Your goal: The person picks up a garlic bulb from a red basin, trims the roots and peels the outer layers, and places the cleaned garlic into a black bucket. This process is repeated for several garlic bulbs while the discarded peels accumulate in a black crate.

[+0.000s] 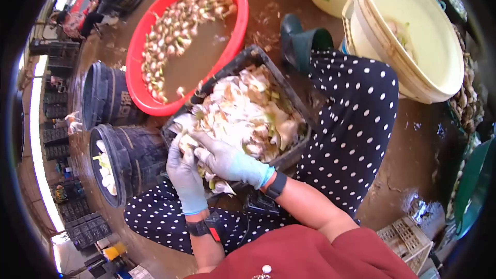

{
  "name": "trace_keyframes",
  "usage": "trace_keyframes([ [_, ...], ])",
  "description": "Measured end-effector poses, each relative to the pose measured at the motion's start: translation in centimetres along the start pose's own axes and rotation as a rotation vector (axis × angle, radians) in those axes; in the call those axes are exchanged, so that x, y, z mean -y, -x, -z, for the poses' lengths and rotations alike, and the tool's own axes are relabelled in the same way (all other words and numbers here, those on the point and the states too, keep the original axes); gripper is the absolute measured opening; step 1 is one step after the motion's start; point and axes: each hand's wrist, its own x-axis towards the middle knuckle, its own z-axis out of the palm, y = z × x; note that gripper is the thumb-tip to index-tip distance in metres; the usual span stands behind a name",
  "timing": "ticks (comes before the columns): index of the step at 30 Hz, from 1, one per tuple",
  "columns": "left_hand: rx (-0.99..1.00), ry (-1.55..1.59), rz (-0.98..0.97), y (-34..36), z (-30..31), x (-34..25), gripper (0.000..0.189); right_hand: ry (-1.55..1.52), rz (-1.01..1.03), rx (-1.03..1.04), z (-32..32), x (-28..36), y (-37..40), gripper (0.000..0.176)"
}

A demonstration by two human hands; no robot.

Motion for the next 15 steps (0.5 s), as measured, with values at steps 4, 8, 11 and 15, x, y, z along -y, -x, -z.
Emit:
trace_keyframes([
  [4,0.025,0.059,0.018,-0.2,0.0,0.8,0.039,-0.098,-0.134,0.040,0.9,0.0,-0.4,0.041],
  [8,0.023,-0.033,0.042,-0.3,0.2,1.3,0.039,-0.026,-0.148,0.028,0.6,0.2,-0.1,0.042],
  [11,0.012,-0.043,0.012,-0.5,0.6,2.1,0.040,0.061,-0.140,0.017,0.1,-0.1,-0.2,0.042],
  [15,-0.017,0.071,0.037,-0.5,1.5,3.2,0.042,-0.142,-0.150,0.000,-0.7,-1.9,-0.4,0.041],
])
